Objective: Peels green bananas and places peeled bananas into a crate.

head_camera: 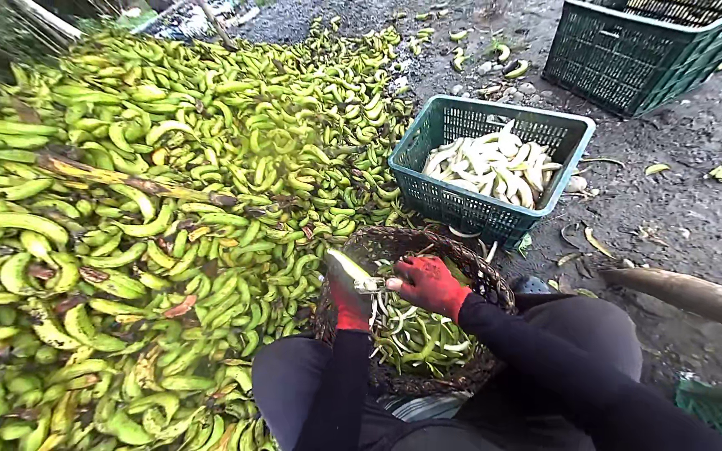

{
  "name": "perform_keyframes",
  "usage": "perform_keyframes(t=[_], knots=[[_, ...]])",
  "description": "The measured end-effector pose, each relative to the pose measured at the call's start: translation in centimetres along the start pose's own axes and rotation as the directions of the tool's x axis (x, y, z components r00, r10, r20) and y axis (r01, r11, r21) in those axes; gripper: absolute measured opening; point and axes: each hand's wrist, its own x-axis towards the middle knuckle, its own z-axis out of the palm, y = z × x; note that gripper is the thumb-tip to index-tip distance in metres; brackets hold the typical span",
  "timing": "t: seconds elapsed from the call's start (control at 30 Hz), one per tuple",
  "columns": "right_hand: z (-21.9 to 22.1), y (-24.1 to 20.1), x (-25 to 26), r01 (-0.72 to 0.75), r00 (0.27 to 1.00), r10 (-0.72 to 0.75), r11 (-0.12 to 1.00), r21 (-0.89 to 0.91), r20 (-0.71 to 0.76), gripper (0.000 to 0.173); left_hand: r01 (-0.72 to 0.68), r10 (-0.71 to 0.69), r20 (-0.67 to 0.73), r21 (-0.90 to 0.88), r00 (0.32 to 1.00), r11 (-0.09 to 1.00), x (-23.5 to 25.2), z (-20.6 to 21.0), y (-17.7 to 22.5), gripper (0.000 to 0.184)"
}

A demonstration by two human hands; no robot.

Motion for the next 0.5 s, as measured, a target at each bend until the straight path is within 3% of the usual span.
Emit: perform_keyframes(t=[0.07, 0.13, 0.2, 0.27, 0.33, 0.4, 0.5], knots=[[-0.3, 0.8, 0.9, -0.033, 0.999, 0.032, 0.999, -0.019, -0.038, 0.058, 0.076, -0.073, 0.057, -0.045, 0.996, 0.996, -1.3, 1.2, 0.4, 0.049], [-0.3, 2.8, 2.7, -0.092, 0.988, 0.086, 0.995, -0.045, -0.126, 0.053, 0.24, -0.214, 0.234, -0.088, 0.948, 0.967, -3.8, 2.3, 0.5, 0.046], [-0.1, 4.9, 4.2, -0.175, 0.964, 0.158, 0.983, -0.064, -0.213, 0.052, 0.316, -0.3, 0.299, -0.005, 0.906, 0.949, -5.6, 2.6, 0.0, 0.051], [0.4, 5.5, 4.5, -0.196, 0.954, 0.177, 0.979, -0.058, -0.242, 0.053, 0.24, -0.232, 0.231, -0.005, 0.945, 0.971, -5.3, 2.2, -0.8, 0.051], [1.2, 3.4, 3.3, -0.108, 0.972, 0.096, 0.993, -0.043, -0.216, 0.053, 0.097, -0.09, 0.08, -0.085, 0.993, 0.992, -3.3, 1.7, -0.8, 0.051], [0.7, 0.5, 1.4, -0.05, 0.994, 0.044, 0.997, -0.063, -0.096, 0.058, 0.029, -0.037, -0.104, -0.075, 0.994, 0.997, -1.2, 1.1, -0.2, 0.056], [0.4, -0.2, 1.0, -0.042, 0.998, 0.035, 0.992, -0.118, -0.06, 0.062, 0.022, -0.021, -0.215, 0.001, 0.976, 1.0, 0.1, 1.2, 0.6, 0.06]])
